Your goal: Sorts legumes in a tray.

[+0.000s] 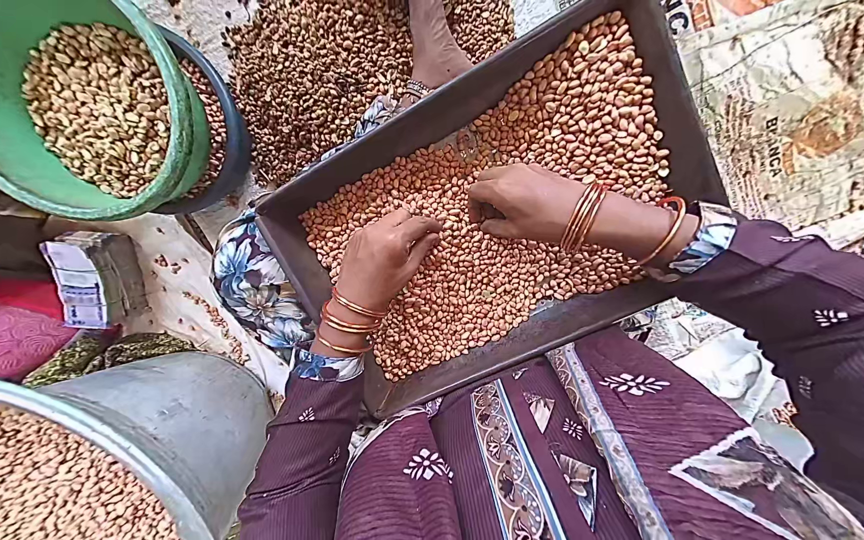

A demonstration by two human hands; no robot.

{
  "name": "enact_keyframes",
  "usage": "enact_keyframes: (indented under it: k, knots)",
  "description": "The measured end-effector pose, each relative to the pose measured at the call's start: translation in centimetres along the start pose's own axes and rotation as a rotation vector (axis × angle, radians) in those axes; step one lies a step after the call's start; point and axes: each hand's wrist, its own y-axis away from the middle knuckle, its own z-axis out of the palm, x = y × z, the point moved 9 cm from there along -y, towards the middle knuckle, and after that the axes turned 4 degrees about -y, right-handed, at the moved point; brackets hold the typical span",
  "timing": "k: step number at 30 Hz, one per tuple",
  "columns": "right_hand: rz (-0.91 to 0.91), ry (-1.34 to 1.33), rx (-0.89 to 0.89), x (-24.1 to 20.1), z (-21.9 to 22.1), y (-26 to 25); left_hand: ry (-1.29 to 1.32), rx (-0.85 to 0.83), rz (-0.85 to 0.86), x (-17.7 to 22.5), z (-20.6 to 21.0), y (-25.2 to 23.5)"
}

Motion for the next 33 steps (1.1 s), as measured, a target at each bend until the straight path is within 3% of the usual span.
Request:
enact_keyframes:
  k: [10,14,17,20,22,26,27,31,33]
  knots:
    - [0.129,-0.222,-0.037,1.0,-1.0,0.4,-0.004,-0.047,0.009,-0.1,0.5,0.1]
    - [-0.143,-0.168,-0.121,-2.3,0.9,1.7,0.024,-0.011,-0.023,-0.2,0.1,-0.1]
    - [-0.301,-0.115,-0.135,-4.6,3.8,2.9,0.346,0.144,-0.129,-1.3,-1.4,-0.1]
    - [-0.283,-0.033,-0.124,-5.1,5.1,3.3,0.895,0.214,-0.219,-2.4,-2.2,0.8]
    - [-0.263,-0.008,-0.132,-4.9,5.3,3.2,1.038,0.186,-0.226,-2.4,-2.3,1.8]
    - [-0.192,-0.002,-0.355,-4.4,4.8,2.5,0.511,0.04,-0.102,0.2,-2.1,3.8]
    - [-0.207,-0.05,-0.335,-4.8,3.6,2.3,0.393,-0.002,-0.05,0.9,-1.5,4.2]
    - [-0.248,-0.426,0.309,-5.7,-6.4,1.8,0.097,-0.111,0.059,2.3,0.7,5.5]
    - [-0.244,-0.377,0.386,-5.7,-7.5,1.9,0.052,-0.109,0.055,2.4,1.2,5.8]
